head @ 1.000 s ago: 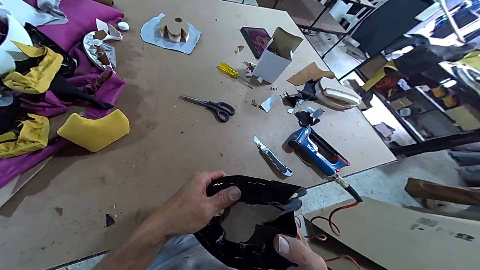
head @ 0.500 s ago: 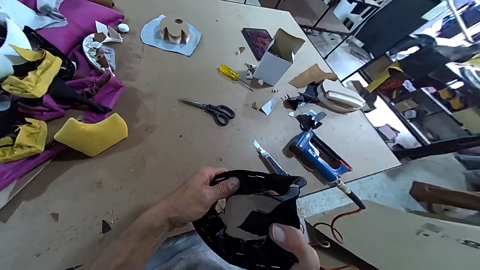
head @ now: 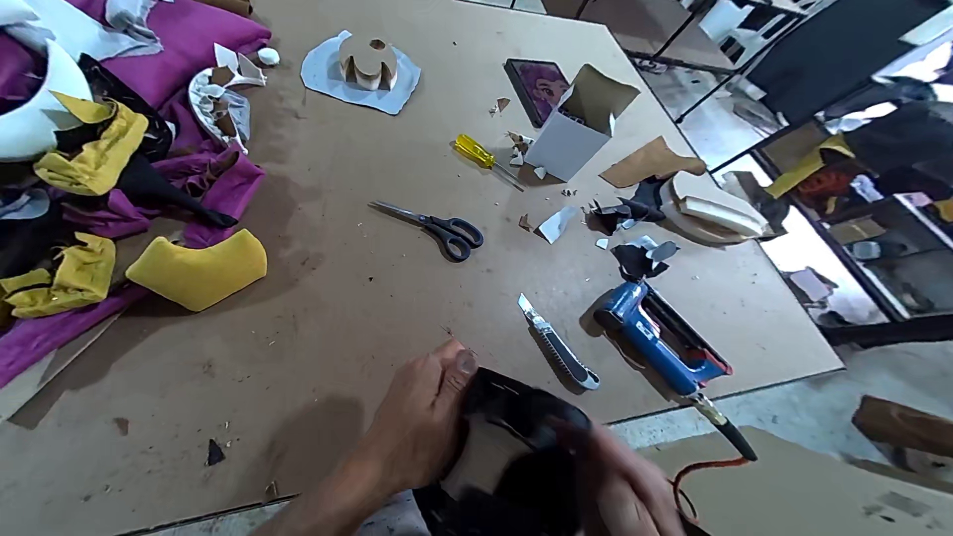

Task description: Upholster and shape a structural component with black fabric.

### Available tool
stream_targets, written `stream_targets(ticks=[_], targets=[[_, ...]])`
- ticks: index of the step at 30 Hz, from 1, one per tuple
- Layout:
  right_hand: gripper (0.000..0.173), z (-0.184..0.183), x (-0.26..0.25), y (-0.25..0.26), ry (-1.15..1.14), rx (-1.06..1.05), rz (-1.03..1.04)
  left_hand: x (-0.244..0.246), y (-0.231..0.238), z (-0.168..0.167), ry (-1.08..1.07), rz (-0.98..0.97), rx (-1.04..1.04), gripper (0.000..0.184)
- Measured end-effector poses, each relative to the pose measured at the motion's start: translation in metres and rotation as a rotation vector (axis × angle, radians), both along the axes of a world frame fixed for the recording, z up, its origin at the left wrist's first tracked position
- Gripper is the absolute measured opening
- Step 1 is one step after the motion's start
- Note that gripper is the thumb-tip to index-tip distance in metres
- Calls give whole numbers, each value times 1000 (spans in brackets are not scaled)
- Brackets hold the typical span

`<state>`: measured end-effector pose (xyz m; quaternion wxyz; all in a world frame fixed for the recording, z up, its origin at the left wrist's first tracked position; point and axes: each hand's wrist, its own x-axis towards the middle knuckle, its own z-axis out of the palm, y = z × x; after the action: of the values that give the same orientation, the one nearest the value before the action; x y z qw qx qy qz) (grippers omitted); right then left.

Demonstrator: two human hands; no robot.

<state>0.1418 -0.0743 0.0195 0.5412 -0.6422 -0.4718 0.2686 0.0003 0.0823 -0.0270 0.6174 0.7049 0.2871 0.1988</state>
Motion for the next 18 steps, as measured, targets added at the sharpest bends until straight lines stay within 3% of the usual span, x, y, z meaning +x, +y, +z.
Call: stream_targets(ticks=[2,4,6,10,12,14,16,18], targets=[[50,-33,55,-3,-414,-188,-219,3,-5,13,138,63,144,55],[61,-78,107,1,-687,-420,-330,7,-8,26,215,98,207,54],[68,-113,141,3,-822,-527,-320,11,-12,37,257,134,234,56],[44,-121,168,12,-924,-484,-250,4,-23,54,304,-4,150,65],[39,-101,174,13,-718,-561,-253,-3,-35,56,294,-130,122,65],[40,-83,183,7,-355,-552,-267,-6,-51,58,340,-176,97,64],[41,-68,186,-10,74,-492,-206,-4,-66,58,400,-112,117,64],[40,-50,186,-32,271,-475,-27,0,-71,55,412,13,218,66]])
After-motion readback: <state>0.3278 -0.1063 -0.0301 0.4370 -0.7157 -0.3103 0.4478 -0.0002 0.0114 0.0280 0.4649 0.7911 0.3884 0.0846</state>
